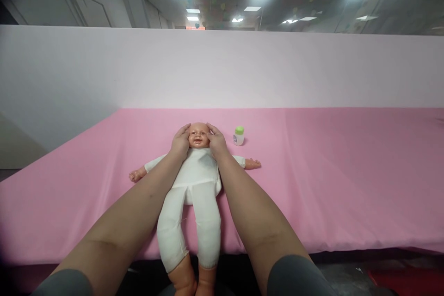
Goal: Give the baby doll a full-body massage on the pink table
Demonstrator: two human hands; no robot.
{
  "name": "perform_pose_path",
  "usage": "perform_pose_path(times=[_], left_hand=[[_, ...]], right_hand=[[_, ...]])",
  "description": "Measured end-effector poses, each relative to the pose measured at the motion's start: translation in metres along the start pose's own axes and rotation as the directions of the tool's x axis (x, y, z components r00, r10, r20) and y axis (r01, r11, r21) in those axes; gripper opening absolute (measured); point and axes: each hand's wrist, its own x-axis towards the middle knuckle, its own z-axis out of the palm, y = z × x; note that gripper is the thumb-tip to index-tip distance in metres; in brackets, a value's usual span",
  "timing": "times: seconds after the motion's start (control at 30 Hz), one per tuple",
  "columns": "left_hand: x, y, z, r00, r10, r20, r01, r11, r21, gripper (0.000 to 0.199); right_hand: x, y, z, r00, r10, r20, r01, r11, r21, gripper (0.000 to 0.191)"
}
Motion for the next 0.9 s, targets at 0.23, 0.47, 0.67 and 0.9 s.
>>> perform_pose_path(times=[0.23, 0.47, 0.67, 0.9], left_hand=[[0.0074, -0.0107, -0.0045, 0.998, 0.053, 0.034, -0.055, 0.995, 0.087, 0.053], [0.004, -0.0059, -0.0028, 0.998, 0.061, 0.029, -0.064, 0.992, 0.105, 0.053], [0.0041, -0.0068, -0.0044, 0.998, 0.05, 0.032, -0.053, 0.993, 0.107, 0.053], [0.0048, -0.0079, -0.0048, 0.997, 0.069, 0.043, -0.073, 0.991, 0.112, 0.054]], right_hand=[[-0.0048, -0.0049, 0.003, 0.999, -0.05, -0.02, 0.049, 0.997, -0.066, 0.056], [-0.004, -0.0022, 0.0015, 0.998, -0.058, -0.018, 0.056, 0.997, -0.062, 0.057], [-0.0062, -0.0049, 0.0042, 0.999, -0.044, -0.025, 0.043, 0.998, -0.04, 0.057], [-0.0002, 0.0028, 0.0015, 0.997, -0.069, -0.021, 0.068, 0.996, -0.054, 0.058]])
